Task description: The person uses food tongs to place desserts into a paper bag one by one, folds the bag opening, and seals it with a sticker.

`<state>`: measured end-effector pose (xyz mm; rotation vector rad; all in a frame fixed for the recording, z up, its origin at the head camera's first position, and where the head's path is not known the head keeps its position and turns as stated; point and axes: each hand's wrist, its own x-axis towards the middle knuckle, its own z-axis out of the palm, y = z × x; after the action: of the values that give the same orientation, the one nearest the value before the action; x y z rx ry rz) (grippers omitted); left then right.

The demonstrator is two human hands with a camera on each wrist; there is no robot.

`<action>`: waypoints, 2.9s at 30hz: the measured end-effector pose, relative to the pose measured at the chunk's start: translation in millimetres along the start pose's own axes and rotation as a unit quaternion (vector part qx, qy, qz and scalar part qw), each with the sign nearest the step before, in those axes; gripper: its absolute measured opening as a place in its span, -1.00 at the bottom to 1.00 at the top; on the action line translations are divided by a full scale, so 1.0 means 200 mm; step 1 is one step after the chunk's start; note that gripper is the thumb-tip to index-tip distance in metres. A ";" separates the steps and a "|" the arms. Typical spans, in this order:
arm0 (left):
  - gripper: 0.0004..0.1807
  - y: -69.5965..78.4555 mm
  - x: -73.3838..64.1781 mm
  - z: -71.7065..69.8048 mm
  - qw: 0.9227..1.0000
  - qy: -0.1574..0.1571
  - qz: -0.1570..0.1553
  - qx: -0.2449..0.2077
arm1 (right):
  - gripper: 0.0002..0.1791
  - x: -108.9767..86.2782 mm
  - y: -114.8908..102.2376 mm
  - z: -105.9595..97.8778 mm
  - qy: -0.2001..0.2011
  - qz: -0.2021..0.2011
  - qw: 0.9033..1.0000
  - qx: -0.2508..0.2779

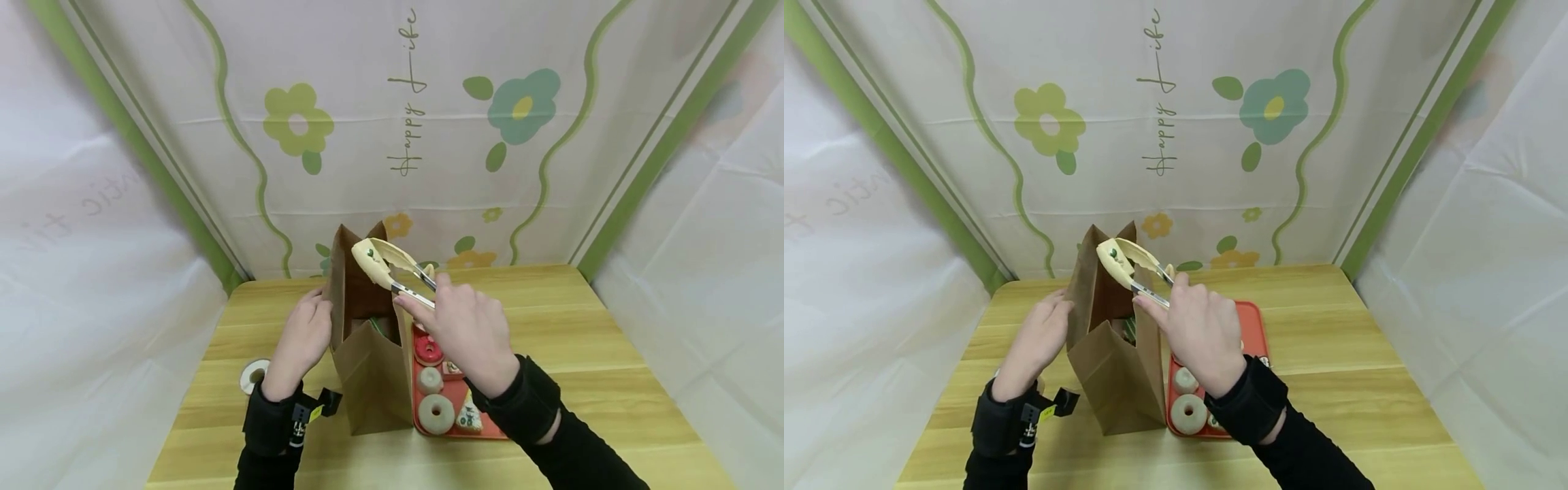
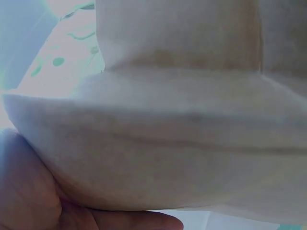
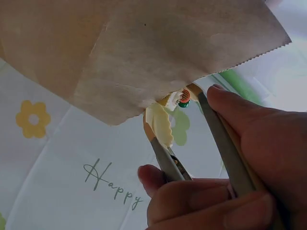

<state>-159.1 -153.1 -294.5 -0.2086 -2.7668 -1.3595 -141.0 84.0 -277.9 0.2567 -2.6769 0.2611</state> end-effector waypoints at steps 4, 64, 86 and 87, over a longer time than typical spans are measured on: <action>-0.47 0.01 0.00 -0.01 1.000 0.002 -0.002 0.009 | -0.15 0.00 0.00 -0.01 0.002 -0.007 1.000 -0.004; -0.66 -0.01 0.00 0.07 0.999 -0.001 -0.032 0.005 | -0.17 -0.43 0.71 0.26 -0.177 0.266 0.930 0.184; -0.55 -0.04 -0.01 0.06 1.000 -0.001 -0.025 -0.008 | -0.12 -0.32 0.65 0.63 -0.232 0.177 0.950 0.109; -0.54 -0.04 -0.01 0.06 1.000 -0.001 -0.025 -0.008 | -0.11 -0.32 0.64 0.64 -0.230 0.168 0.953 0.101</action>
<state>-157.1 -148.0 -308.3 -0.1430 -2.7818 -1.3944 -164.5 187.8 -436.7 -0.0972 -3.1525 0.6546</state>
